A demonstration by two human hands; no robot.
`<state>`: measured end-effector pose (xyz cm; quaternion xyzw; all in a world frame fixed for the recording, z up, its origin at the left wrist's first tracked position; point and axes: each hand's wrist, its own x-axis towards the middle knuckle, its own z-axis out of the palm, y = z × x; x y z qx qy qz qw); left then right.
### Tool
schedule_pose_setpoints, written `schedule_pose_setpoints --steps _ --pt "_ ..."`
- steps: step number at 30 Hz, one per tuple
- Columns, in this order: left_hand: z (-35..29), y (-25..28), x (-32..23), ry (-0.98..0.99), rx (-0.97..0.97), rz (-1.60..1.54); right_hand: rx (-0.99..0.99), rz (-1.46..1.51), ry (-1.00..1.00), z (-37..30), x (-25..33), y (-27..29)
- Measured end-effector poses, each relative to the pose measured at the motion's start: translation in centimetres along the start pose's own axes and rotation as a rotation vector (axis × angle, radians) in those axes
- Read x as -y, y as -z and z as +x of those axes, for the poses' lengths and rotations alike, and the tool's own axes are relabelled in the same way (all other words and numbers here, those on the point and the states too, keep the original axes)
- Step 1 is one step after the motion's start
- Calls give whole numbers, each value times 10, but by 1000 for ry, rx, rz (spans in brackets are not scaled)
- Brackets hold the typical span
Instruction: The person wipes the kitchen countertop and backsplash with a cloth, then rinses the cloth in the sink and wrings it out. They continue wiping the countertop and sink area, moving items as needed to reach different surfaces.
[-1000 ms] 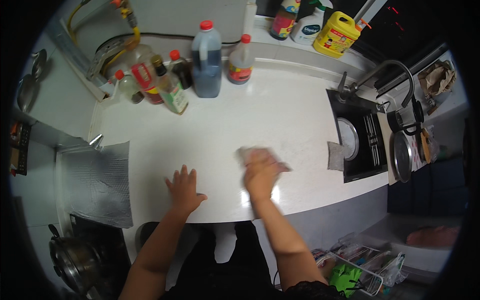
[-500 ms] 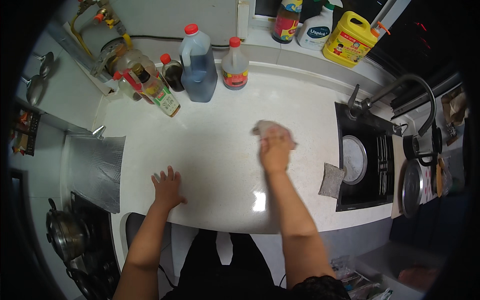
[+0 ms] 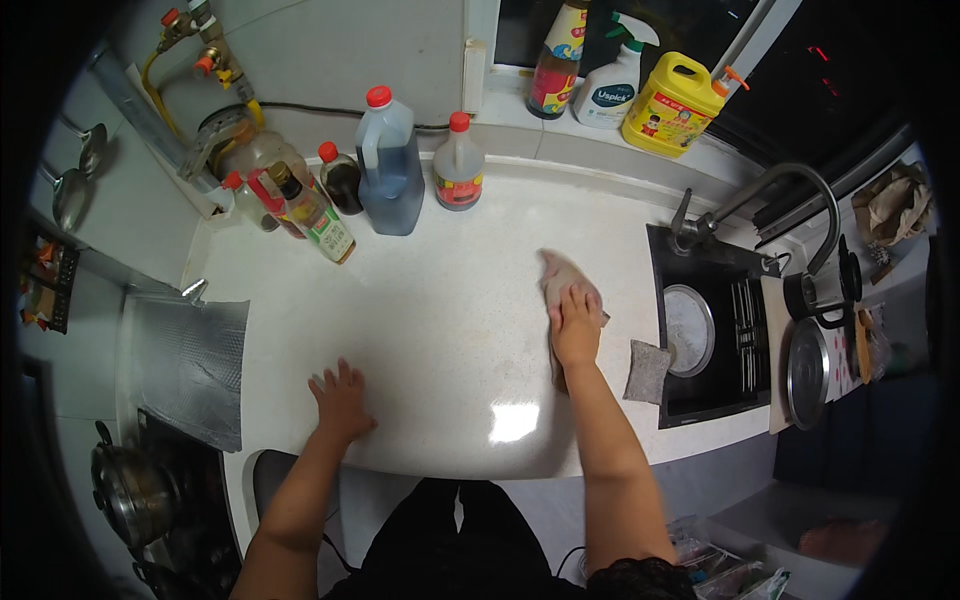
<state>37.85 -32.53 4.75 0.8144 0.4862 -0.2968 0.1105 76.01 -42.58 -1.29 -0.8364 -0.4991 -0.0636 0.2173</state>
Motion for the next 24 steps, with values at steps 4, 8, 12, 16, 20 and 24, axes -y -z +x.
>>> schedule_pose_setpoints --steps 4,8,12,16,20,24 --pt "12 -20 -16 0 -27 87 -10 118 -128 -15 56 -23" --pt "-5 9 -62 -119 -42 -70 265 160 410 -107 100 4" --pt "2 10 -90 -207 -84 -135 372 278 600 -104 55 34" --pt "20 11 -129 -227 -133 -125 162 174 354 -5 -35 8" --pt "19 41 -178 -79 -86 -94 -5 -35 87 82 -104 -16" --pt "19 37 -185 17 -39 -35 273 -82 201 63 -43 6"
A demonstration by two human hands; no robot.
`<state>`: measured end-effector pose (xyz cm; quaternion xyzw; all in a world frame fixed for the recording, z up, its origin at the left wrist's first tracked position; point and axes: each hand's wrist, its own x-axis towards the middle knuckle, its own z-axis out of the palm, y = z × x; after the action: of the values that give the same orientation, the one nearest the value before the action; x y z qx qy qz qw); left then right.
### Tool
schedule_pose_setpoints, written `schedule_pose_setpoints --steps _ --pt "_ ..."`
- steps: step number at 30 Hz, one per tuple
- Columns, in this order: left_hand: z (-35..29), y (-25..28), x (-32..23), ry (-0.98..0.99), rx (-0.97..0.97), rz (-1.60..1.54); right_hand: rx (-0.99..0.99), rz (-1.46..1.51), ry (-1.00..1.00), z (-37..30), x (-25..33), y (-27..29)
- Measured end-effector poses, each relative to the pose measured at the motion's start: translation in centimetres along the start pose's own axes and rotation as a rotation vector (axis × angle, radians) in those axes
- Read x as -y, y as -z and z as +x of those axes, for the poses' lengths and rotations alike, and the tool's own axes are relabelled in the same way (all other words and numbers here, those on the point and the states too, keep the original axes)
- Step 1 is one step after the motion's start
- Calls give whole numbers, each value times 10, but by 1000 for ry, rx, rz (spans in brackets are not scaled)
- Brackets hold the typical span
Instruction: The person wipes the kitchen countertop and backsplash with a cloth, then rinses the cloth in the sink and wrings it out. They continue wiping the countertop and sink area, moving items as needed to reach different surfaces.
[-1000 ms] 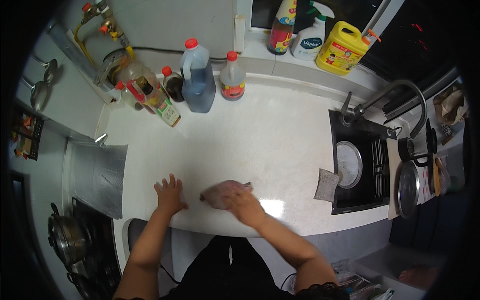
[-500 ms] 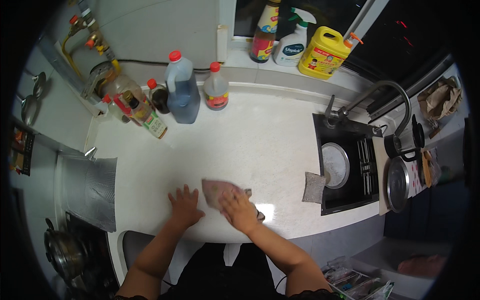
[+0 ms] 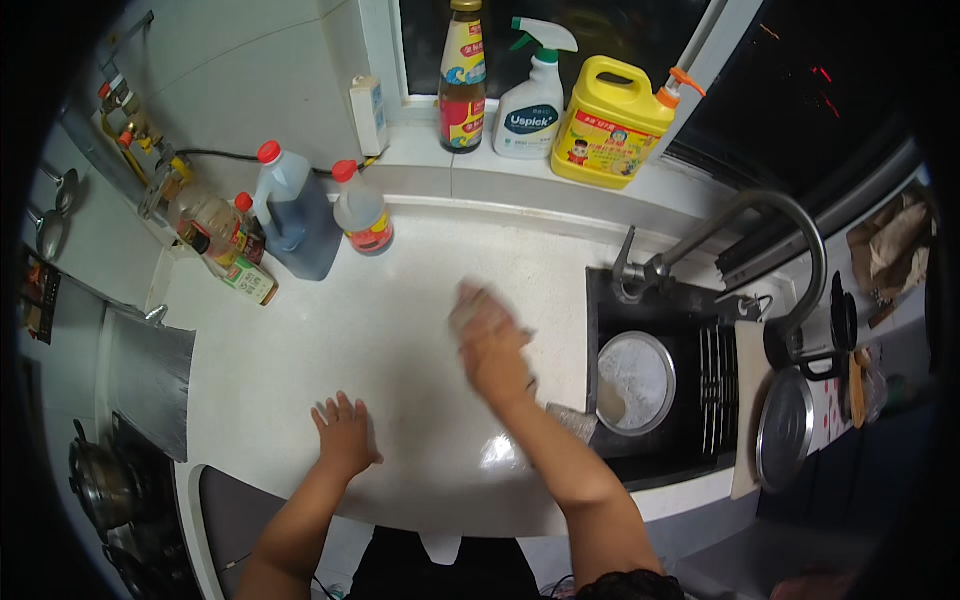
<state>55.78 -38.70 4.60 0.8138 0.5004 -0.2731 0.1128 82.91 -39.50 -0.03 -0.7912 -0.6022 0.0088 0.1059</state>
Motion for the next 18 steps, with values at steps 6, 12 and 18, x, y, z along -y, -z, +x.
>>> schedule_pose_setpoints --steps 6,12,18 --pt "7 -10 -3 38 16 22 1 347 888 -34 -10 -7" --pt "13 0 -14 41 22 53 -186 250 194 133 -136 -28" --pt "6 -19 0 56 -37 1 -278 171 -276 110 -184 -18"
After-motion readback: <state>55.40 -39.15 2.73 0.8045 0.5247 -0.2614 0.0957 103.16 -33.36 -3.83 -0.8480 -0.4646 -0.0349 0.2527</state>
